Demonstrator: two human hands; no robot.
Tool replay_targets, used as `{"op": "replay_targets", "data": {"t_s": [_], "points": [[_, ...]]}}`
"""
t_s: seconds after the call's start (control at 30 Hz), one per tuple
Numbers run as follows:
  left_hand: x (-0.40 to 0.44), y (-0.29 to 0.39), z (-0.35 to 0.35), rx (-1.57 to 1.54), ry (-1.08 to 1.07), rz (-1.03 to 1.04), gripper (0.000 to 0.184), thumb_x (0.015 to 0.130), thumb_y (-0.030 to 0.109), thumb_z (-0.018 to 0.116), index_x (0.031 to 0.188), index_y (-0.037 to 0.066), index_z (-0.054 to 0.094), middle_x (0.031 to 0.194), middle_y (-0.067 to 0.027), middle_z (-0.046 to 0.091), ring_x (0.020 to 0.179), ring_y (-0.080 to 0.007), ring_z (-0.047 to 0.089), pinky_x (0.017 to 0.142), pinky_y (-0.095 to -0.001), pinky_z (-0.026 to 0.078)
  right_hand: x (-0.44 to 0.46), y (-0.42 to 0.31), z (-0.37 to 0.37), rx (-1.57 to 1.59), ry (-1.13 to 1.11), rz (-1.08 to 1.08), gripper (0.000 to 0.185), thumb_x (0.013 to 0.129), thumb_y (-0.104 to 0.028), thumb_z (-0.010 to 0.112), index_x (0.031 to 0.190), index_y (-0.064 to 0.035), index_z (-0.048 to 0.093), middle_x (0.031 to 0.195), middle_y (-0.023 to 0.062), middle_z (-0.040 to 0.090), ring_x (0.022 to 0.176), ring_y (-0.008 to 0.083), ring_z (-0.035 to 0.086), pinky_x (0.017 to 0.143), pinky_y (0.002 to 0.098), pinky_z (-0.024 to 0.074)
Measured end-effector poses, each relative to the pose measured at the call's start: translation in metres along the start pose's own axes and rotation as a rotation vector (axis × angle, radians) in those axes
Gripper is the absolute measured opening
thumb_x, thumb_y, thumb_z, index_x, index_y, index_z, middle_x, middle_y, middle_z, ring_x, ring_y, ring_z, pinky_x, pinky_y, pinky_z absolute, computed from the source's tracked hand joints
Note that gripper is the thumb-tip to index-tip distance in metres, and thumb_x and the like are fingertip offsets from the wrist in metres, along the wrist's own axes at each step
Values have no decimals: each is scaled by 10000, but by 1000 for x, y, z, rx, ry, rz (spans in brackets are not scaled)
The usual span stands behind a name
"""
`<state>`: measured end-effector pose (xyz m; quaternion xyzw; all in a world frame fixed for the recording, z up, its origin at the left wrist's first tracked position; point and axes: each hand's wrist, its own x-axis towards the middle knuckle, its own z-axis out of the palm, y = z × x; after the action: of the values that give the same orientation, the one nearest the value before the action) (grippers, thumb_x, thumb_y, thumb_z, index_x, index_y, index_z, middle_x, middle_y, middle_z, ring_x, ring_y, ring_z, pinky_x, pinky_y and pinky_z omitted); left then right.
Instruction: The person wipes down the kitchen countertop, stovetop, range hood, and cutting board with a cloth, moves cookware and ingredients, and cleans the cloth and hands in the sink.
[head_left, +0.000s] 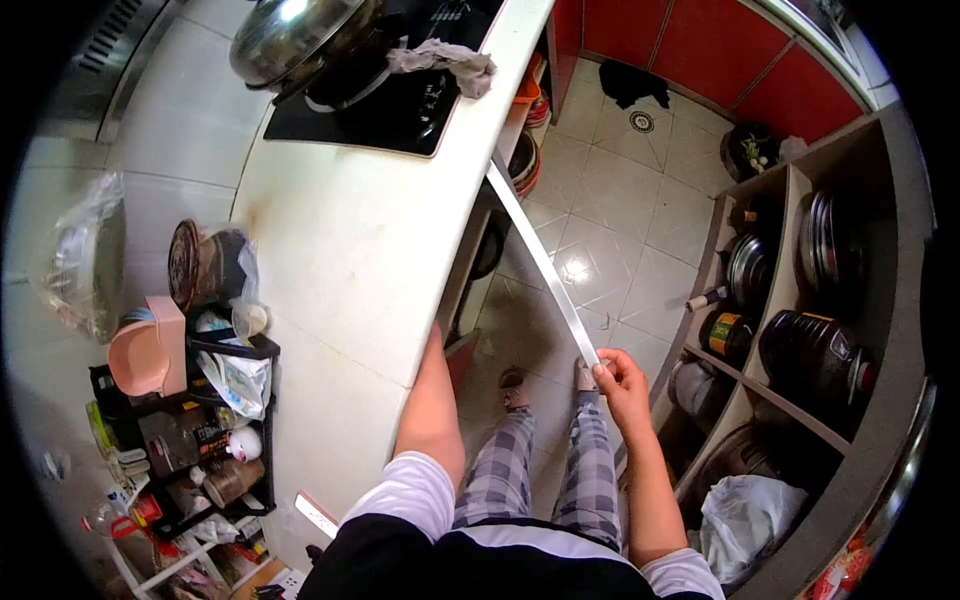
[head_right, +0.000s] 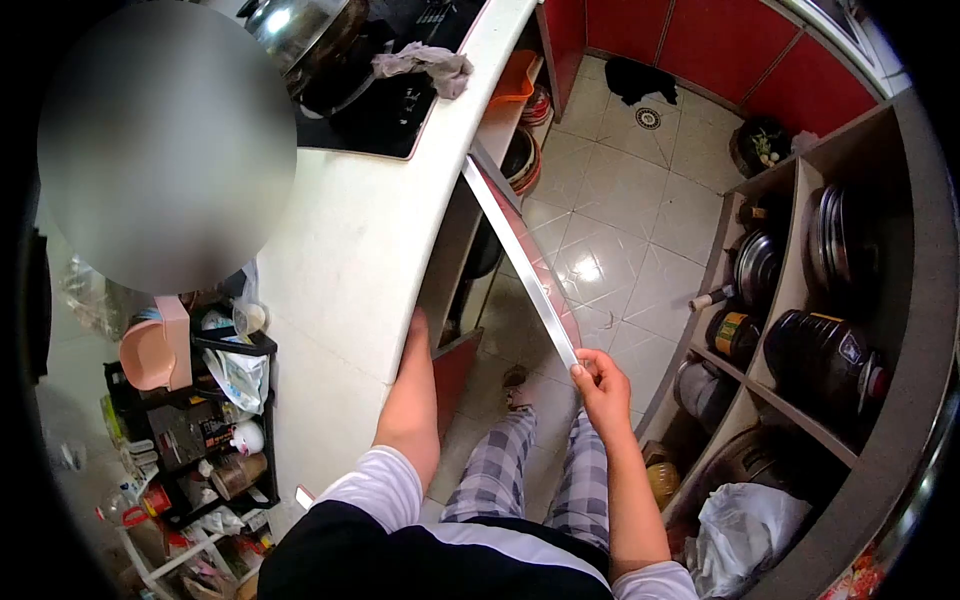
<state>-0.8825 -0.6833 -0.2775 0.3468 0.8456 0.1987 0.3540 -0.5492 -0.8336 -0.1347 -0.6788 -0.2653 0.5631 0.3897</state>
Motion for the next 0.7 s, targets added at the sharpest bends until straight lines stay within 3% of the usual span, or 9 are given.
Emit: {"op": "replay_targets", "data": {"t_s": [0.17, 0.27, 0.3, 0.37, 0.43, 0.47, 0.53, 0.6, 0.7], "points": [[-18, -8, 4, 216, 110, 159, 500, 945, 227, 498, 1320, -93, 413, 1225, -284, 479, 1114, -390, 474, 945, -410, 383, -4, 3, 14, -43, -81, -47, 391, 870, -112, 659, 1251, -78, 577, 681, -63, 449, 597, 49, 411, 525, 218, 358], [-70, 0, 7, 234, 199, 313, 491, 951, 232, 480, 1304, -106, 427, 1330, -332, 443, 1236, -440, 444, 1038, -438, 352, -10, 9, 35, 33, -114, 9, 411, 873, -115, 657, 1272, -79, 566, 671, -63, 437, 598, 45, 421, 541, 211, 390], [-100, 8, 2, 215, 178, 291, 434, 942, 196, 488, 1267, -91, 460, 1305, -330, 463, 1219, -418, 455, 1034, -444, 352, -12, 9, 44, 9, -156, 39, 457, 878, -113, 650, 1317, -84, 526, 668, -59, 429, 600, 46, 430, 544, 212, 413], [-161, 18, -16, -49, 104, 686, 289, 863, 51, 523, 1146, -1, 533, 1195, -196, 523, 1154, -360, 479, 1030, -449, 347, -15, 17, 68, 51, -203, 61, 480, 880, -105, 644, 1338, -88, 501, 669, -57, 430, 602, 47, 432, 537, 213, 408], [-221, 17, -47, 45, -120, 742, 336, 835, 7, 531, 1168, 49, 536, 1214, -158, 509, 1184, -334, 478, 996, -414, 397, -13, 30, 99, 126, -281, 116, 564, 889, -90, 624, 1407, -97, 401, 675, -48, 446, 605, 51, 435, 527, 214, 398], [-248, 18, -61, -17, -172, 738, 377, 805, 8, 562, 1178, 62, 540, 1206, -146, 515, 1172, -331, 488, 979, -409, 413, -15, 26, 116, 137, -329, 112, 569, 910, -133, 615, 1412, -101, 349, 715, -32, 470, 621, 62, 453, 587, 258, 488], [-282, 22, -96, -48, -91, 733, 385, 789, 8, 575, 1170, 65, 554, 1175, -135, 537, 1136, -328, 514, 960, -404, 427, -16, 34, 158, 126, -315, -39, 581, 910, -133, 613, 1408, -110, 315, 735, -10, 502, 628, 73, 477, 577, 263, 487], [-291, 3, -131, 16, -152, 744, 359, 785, 3, 577, 1138, 68, 571, 1148, -125, 551, 1094, -323, 538, 925, -398, 452, -21, 23, 195, 294, -316, 98, 584, 911, -123, 609, 1398, -108, 287, 743, 6, 522, 635, 84, 495, 574, 261, 488], [-304, 4, -181, 21, -166, 745, 314, 786, 3, 575, 1094, 66, 587, 1120, -120, 561, 1054, -315, 557, 891, -391, 471, -14, 25, 241, 294, -296, 126, 580, 916, -77, 544, 1409, -114, 239, 769, 14, 530, 637, 109, 517, 562, 282, 494]]}}
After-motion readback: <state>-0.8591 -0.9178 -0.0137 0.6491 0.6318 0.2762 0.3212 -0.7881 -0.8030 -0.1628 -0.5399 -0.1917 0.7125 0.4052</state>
